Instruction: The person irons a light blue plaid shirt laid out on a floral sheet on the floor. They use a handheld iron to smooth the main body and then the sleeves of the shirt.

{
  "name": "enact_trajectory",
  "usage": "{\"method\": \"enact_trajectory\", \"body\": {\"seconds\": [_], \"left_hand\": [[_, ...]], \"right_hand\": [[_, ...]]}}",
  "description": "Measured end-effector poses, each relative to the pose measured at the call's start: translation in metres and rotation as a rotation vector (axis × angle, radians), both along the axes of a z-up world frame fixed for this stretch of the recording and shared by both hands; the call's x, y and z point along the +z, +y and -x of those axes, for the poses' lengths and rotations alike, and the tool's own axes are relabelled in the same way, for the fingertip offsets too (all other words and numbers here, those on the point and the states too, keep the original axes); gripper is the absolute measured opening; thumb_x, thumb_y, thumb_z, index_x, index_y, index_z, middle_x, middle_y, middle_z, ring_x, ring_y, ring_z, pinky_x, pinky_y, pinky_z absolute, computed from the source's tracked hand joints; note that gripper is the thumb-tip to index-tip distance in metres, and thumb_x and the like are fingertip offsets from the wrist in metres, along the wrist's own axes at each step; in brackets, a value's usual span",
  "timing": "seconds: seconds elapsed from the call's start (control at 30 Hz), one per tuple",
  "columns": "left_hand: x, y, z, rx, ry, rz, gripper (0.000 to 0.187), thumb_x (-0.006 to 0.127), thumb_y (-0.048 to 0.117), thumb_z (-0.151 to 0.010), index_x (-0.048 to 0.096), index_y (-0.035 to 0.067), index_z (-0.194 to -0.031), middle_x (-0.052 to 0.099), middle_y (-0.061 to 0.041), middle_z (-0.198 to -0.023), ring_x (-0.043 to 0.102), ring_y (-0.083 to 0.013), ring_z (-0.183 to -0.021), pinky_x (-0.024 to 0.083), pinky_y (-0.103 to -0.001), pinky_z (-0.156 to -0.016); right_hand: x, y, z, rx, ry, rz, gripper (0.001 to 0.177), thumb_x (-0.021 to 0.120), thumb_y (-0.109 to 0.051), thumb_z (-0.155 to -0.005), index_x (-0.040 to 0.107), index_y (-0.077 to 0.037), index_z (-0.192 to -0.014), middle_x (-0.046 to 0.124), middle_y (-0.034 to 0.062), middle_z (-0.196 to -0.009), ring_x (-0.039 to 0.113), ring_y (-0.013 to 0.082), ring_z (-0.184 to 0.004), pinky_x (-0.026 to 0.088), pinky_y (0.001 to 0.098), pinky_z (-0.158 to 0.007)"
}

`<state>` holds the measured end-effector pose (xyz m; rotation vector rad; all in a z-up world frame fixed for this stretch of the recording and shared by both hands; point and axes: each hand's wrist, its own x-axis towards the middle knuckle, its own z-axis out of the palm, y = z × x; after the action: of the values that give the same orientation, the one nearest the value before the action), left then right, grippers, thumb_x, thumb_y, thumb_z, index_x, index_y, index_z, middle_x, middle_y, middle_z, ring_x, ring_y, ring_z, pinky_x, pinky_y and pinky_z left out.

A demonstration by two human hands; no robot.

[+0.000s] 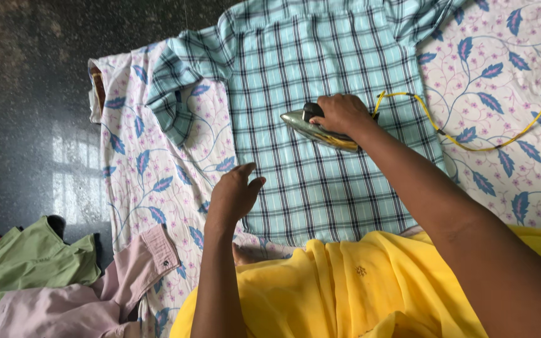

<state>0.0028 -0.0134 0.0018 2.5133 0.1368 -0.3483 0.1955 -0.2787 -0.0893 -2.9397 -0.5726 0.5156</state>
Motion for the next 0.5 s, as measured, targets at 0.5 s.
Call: {"method": "enact_trajectory", "body": {"seconds": [0.5], "left_hand": [[0.001, -0.003, 0.001, -0.010, 0.000, 0.016, 0.046, 0.068, 0.032, -0.092, 0.066, 0.009, -0.131, 0.069, -0.016, -0.127, 0.068, -0.0369, -0.112, 0.054, -0.044, -0.095]], "right_hand": [[-0.019, -0.131, 0.008, -0.098, -0.120, 0.066, 0.060, 0.064, -0.066, -0.091, 0.067, -0.008, -0.105, 0.076, 0.0172, -0.090, 0.075, 0.0385, -0.085, 0.058, 0.0528, -0.077]]}}
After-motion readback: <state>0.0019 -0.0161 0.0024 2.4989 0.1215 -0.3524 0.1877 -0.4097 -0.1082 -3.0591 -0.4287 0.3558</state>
